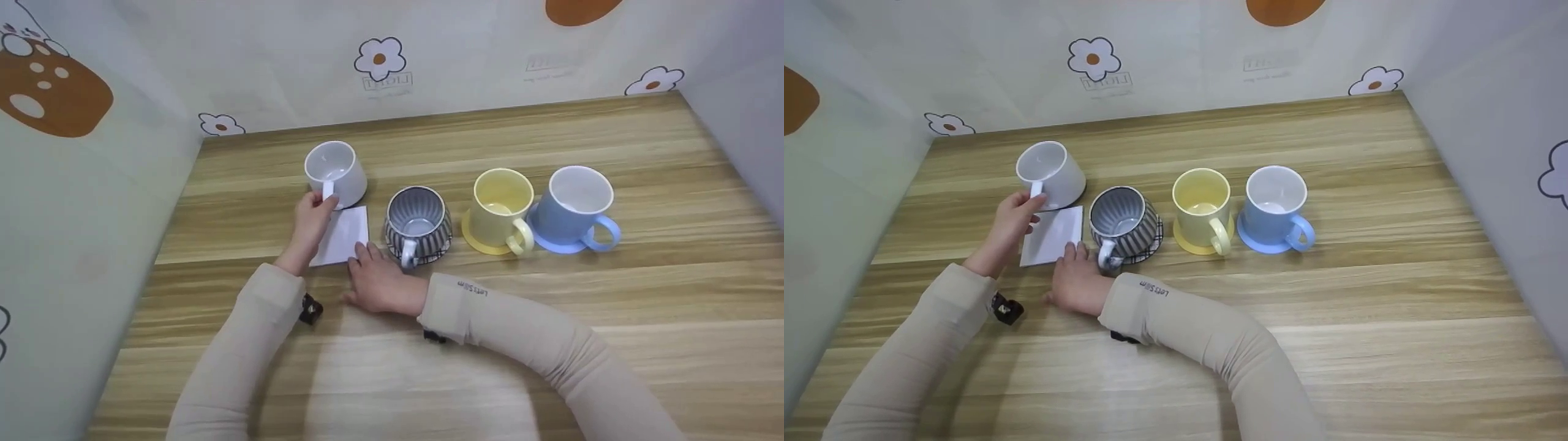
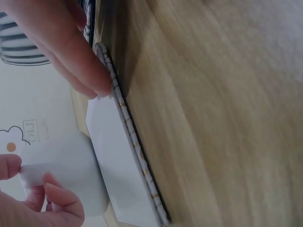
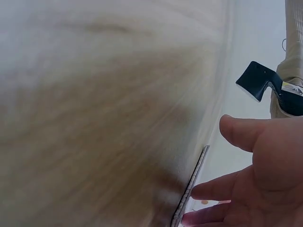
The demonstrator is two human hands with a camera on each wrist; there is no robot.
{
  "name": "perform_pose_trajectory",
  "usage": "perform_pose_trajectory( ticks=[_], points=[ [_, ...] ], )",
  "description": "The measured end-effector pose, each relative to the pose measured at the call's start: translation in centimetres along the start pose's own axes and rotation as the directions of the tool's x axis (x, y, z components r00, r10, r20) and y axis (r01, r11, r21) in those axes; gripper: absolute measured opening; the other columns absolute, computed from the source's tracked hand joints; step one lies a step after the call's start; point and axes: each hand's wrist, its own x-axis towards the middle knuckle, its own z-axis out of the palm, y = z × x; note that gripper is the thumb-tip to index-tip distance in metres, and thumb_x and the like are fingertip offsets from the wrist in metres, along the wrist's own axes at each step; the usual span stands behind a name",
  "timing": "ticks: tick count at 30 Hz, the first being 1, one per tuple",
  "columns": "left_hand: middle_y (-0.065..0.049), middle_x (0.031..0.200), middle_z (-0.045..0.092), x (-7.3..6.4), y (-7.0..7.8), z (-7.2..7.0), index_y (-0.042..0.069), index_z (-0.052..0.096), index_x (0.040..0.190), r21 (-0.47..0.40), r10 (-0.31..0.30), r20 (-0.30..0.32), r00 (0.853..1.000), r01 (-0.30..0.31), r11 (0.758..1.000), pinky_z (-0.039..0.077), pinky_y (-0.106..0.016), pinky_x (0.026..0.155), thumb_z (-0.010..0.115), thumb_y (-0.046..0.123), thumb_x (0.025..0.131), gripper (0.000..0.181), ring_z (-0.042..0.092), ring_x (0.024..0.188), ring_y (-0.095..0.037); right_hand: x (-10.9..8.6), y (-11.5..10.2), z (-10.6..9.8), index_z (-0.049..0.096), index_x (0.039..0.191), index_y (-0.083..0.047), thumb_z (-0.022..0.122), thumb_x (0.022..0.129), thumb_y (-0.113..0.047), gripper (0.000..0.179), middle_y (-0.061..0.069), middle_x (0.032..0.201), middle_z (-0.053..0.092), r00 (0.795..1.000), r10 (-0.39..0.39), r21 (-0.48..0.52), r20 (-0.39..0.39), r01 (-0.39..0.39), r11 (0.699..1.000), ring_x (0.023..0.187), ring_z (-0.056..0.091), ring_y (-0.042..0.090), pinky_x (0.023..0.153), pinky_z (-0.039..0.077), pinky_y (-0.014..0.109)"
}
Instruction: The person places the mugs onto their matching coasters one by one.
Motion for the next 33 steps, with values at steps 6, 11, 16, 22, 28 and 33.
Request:
perform_pose_trajectory(
  ticks=[6,11,16,22,28,33],
  points=[
    [-0.002,0.076,0.049,0.0,0.0,0.2,-0.002,0.056,0.090,-0.071,-0.045,0.031,0.999,0.047,0.996,0.035,-0.018,0.053,0.051,0.014,0.090,0.017,0.044,0.060,-0.007,0.1,-0.2,0.3,0.038,0.138,-0.001,0.049,0.088,-0.052,0.072,0.019,0.147,0.025,1.000,-0.012,-0.052,-0.007,0.011,0.999,0.135,0.024,0.033,0.108,0.025,0.044],
    [-0.001,0.073,0.051,0.0,-0.3,0.3,0.002,0.054,0.082,-0.191,-0.090,0.089,0.992,0.106,0.976,0.036,-0.018,0.048,0.046,0.016,0.093,0.019,0.047,0.053,-0.006,0.1,-0.2,0.4,0.039,0.137,0.000,0.049,0.088,-0.052,0.072,0.020,0.147,0.026,1.000,-0.019,-0.062,-0.017,0.018,0.998,0.134,0.025,0.033,0.108,0.026,0.044],
    [0.001,0.071,0.048,0.0,-0.5,0.7,-0.002,0.052,0.089,-0.284,-0.070,0.096,0.993,0.095,0.954,0.037,-0.016,0.047,0.038,0.015,0.098,0.024,0.046,0.051,-0.005,0.0,-0.1,0.3,0.037,0.138,0.000,0.048,0.089,-0.051,0.072,0.020,0.148,0.023,1.000,-0.027,-0.022,-0.003,0.027,0.999,0.135,0.022,0.034,0.108,0.024,0.045],
    [0.000,0.073,0.043,-0.1,-0.4,1.2,-0.004,0.049,0.093,-0.297,-0.064,0.067,0.996,0.081,0.951,0.034,-0.016,0.049,0.033,0.015,0.100,0.025,0.041,0.053,-0.004,0.0,0.1,0.2,0.037,0.137,0.001,0.050,0.089,-0.049,0.071,0.022,0.148,0.022,0.999,-0.033,-0.009,-0.005,0.033,0.999,0.136,0.022,0.035,0.108,0.024,0.046],
    [-0.001,0.073,0.041,-0.2,-0.7,1.6,-0.001,0.047,0.091,-0.284,-0.061,0.012,0.998,0.062,0.957,0.031,-0.016,0.050,0.031,0.015,0.100,0.025,0.037,0.055,-0.005,0.1,0.2,0.3,0.039,0.136,0.001,0.052,0.088,-0.048,0.071,0.022,0.147,0.024,0.999,-0.036,-0.011,-0.017,0.036,0.999,0.135,0.023,0.035,0.108,0.025,0.047],
    [0.000,0.068,0.039,-0.3,-0.9,1.6,0.002,0.044,0.085,-0.290,-0.040,0.007,0.999,0.040,0.956,0.030,-0.016,0.049,0.030,0.014,0.100,0.024,0.035,0.053,-0.005,0.1,0.2,0.5,0.039,0.136,0.001,0.052,0.087,-0.049,0.071,0.021,0.147,0.024,0.999,-0.036,-0.010,-0.022,0.036,0.999,0.135,0.024,0.034,0.107,0.026,0.047]
  ],
)
